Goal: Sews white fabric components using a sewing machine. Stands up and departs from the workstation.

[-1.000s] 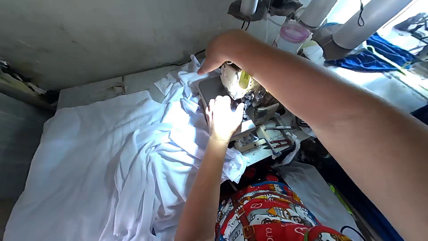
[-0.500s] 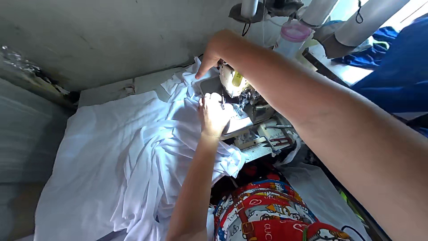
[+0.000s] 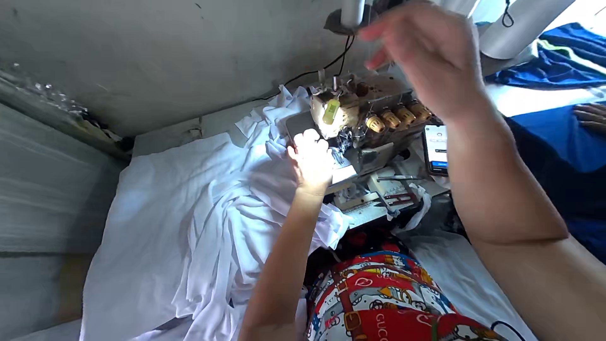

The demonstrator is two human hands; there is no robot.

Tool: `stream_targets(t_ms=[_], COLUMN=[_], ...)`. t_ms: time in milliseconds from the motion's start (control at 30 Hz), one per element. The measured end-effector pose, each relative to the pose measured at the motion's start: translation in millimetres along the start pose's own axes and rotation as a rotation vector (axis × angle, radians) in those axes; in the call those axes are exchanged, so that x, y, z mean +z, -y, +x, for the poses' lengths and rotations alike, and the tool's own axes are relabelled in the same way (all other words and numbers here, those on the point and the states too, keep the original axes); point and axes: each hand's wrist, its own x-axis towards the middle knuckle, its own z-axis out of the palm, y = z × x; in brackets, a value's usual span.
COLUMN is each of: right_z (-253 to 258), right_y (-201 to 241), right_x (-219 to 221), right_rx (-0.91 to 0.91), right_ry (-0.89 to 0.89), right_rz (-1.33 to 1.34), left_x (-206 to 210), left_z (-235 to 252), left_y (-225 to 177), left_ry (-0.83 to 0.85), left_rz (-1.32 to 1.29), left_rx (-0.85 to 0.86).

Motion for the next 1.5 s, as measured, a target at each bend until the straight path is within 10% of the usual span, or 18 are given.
stream_targets(t_ms=[467, 767, 1000, 1500], right_z=[-201, -221, -236, -238], right_y=[-30, -52, -50, -64], right_x=[-25, 9, 26, 8], right_rx=[0.553, 0.769, 0.780, 0.936], right_ry=[0.024, 0.325, 0.675, 0.794], right_rz=[0.215, -0.254, -0.238, -0.010], left_x=[1, -2, -27, -140], left_z=[-11, -15, -25, -73], left_y=[-2, 0, -12, 65], left_ry=[-0.092, -0.028, -0.008, 0.084], left_rz=[-0.023, 0.011, 0.016, -0.012], left_rx=[0.057, 0.095, 0.083, -0.276])
